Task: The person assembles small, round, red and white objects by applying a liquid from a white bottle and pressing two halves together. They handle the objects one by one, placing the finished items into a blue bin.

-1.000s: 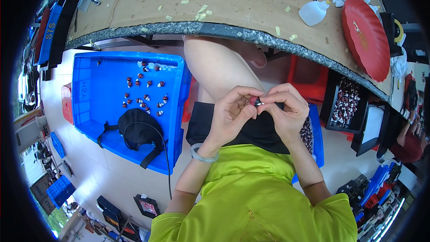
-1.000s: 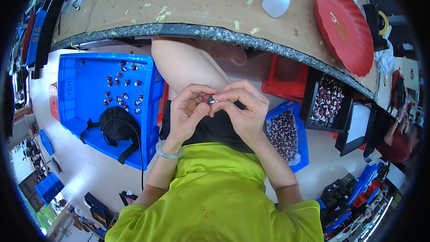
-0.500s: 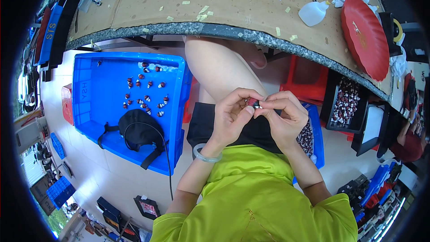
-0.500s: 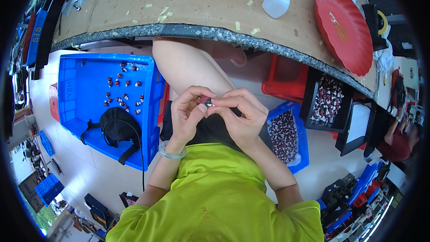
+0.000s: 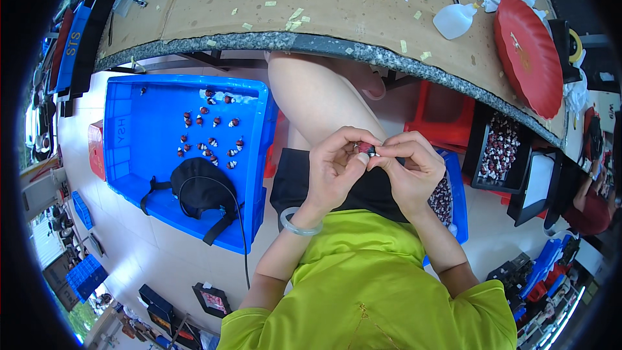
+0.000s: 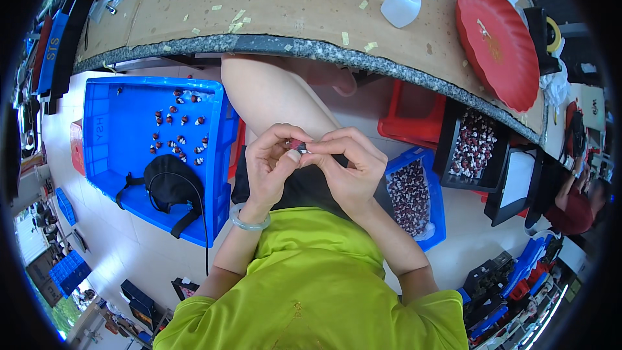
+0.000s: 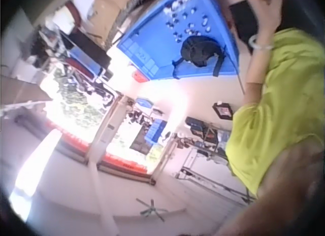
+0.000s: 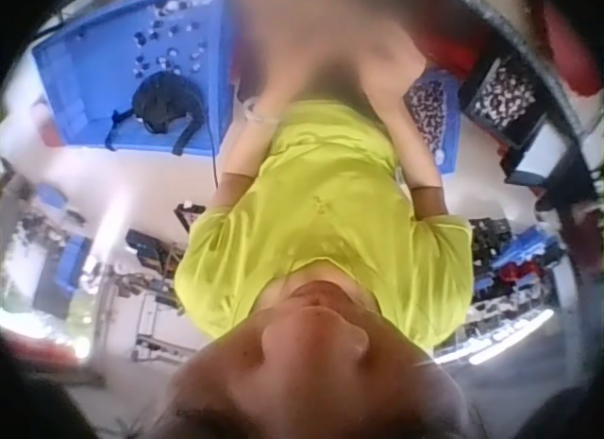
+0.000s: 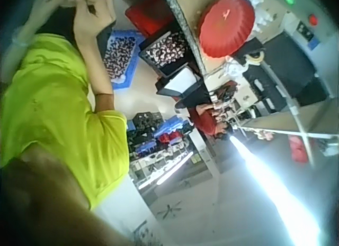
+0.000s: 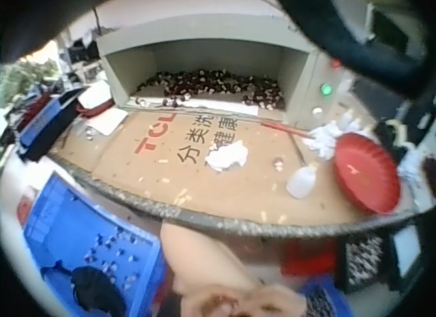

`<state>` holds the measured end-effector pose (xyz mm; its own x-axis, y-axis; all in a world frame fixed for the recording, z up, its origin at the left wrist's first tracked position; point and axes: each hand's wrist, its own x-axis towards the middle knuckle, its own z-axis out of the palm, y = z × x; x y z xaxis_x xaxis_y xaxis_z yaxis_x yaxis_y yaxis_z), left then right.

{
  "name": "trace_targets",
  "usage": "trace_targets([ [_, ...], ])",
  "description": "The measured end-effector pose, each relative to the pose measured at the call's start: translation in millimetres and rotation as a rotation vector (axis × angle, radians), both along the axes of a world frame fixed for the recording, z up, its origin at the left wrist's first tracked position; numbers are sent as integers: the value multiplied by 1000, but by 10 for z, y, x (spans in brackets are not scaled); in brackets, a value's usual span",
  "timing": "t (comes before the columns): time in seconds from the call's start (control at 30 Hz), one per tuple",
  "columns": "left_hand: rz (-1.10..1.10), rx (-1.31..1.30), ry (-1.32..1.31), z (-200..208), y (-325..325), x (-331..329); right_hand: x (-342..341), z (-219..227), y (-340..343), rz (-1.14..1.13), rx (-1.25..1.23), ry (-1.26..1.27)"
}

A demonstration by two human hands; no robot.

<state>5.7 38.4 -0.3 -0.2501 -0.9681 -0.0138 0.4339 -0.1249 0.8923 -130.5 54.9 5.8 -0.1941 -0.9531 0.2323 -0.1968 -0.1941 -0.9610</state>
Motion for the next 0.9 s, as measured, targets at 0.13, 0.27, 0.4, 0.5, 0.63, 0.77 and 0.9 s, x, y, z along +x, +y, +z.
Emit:
trace_targets([
  [0.13, -3, -1, -7, -12, -4, -5, -4, 4, -12, 16, 27, -46],
  [0.27, -18, 4, -32, 11, -10, 8, -19, -5, -33, 46, 19, -84],
  [0.4, 34, -62, -172, -13, -15, 3, -43, -40, -55, 97, 60, -175],
  [0.5, 84, -153, -308, -72, -29, 20, -34, -82, -45, 108, 174, -360],
  [0.63, 42, -211, -362, -76, -31, 56, -30, -98, -35, 113, 239, -443],
  [0.77, 134, -254, -389, -38, -43, 13, -9, -88, -54, 139, 204, -501],
  [0.9, 122, -321, -461, 10, -64, 25, -28, -162, -57, 159, 221, -505],
])
